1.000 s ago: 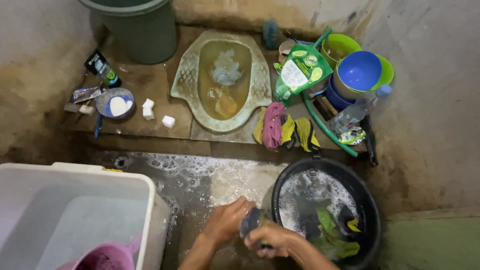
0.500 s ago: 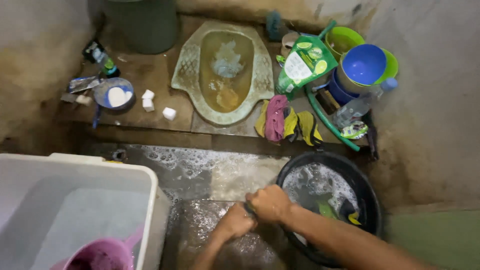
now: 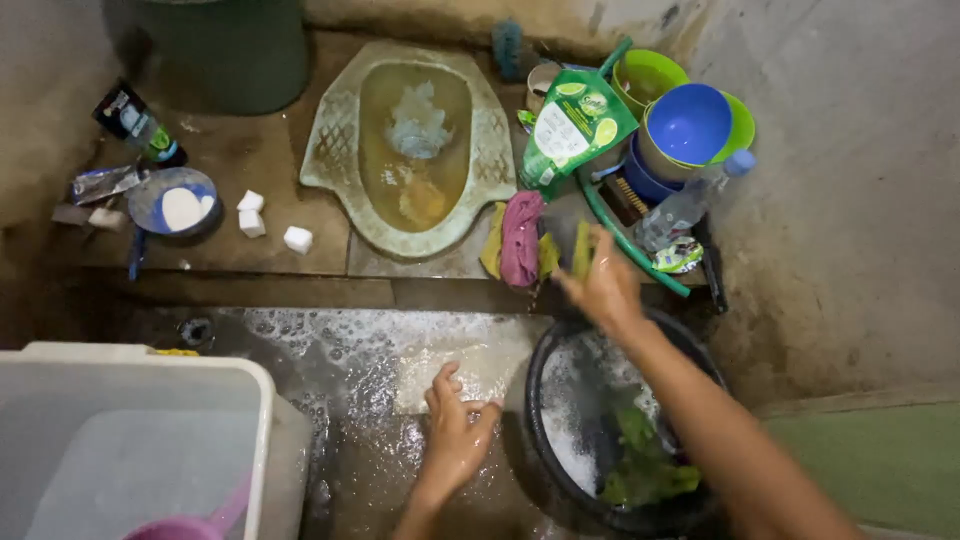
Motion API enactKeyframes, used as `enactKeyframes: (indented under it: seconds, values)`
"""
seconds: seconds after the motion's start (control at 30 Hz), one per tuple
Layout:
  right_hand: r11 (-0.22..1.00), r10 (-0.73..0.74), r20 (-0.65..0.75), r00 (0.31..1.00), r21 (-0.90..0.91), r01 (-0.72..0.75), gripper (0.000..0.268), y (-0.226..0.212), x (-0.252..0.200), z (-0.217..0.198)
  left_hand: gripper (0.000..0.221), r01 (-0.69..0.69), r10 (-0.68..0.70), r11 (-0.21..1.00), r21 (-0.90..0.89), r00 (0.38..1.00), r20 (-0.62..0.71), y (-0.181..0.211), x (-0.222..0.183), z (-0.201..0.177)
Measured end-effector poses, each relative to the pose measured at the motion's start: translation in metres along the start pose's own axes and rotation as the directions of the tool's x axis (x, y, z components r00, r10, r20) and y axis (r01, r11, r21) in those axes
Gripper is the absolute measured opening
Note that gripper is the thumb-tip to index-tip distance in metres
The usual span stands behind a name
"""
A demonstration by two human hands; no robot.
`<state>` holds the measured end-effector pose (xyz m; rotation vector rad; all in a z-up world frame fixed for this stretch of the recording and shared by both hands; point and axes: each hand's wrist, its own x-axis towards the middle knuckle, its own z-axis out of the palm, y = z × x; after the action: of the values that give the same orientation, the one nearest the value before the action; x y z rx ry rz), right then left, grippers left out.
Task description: Hand-washing small cleaning cloths in a basin with soapy water and rinsing them.
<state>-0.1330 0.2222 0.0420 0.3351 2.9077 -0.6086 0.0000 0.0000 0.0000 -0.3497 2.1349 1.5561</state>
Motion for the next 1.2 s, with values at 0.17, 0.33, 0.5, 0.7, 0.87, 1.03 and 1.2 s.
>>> enactKeyframes:
  seconds: [0.17, 0.33, 0.5, 0.7, 0.87, 1.03, 1.2]
  values:
    - [0.970, 0.108, 0.163, 0.981, -0.231, -0.068, 0.081, 0.043, 0.054, 0.016, 0.076, 0.019, -0.019, 1.000, -0.001, 0.999, 0.037, 0.005, -0.005, 0.017]
    - [0.983, -0.029, -0.026, 0.999, -0.181, 0.024, 0.070, 0.079, 0.017, 0.003, 0.070, -0.138, 0.139, 0.990, 0.037, 0.990, -0.015, -0.020, 0.002, 0.031]
    - [0.865, 0.053, 0.143, 0.988, -0.501, 0.026, 0.013, 0.191, -0.053, 0.036, 0.060, -0.176, 0.179, 0.981, 0.077, 0.983, -0.032, -0.004, 0.003, 0.033]
    - [0.941, 0.224, 0.461, 0.859, -0.331, -0.067, 0.064, 0.198, -0.100, 0.036, 0.049, -0.254, 0.252, 0.965, 0.061, 0.967, 0.026, 0.018, 0.004, 0.044]
    - [0.975, 0.200, 0.277, 0.940, 0.042, -0.220, 0.033, 0.181, -0.109, -0.066, 0.044, -0.312, 0.312, 0.950, -0.001, 0.950, -0.009, 0.014, 0.008, 0.041]
    - [0.974, -0.140, 0.085, 0.987, 0.189, 0.122, 0.023, 0.151, -0.137, -0.141, 0.043, -0.326, 0.326, 0.945, 0.016, 0.945, -0.009, 0.013, 0.010, 0.041]
    - [0.952, -0.154, 0.047, 0.987, 0.276, 0.135, 0.025, 0.130, -0.131, -0.139, 0.043, -0.328, 0.329, 0.944, -0.025, 0.944, 0.030, 0.012, 0.009, 0.042]
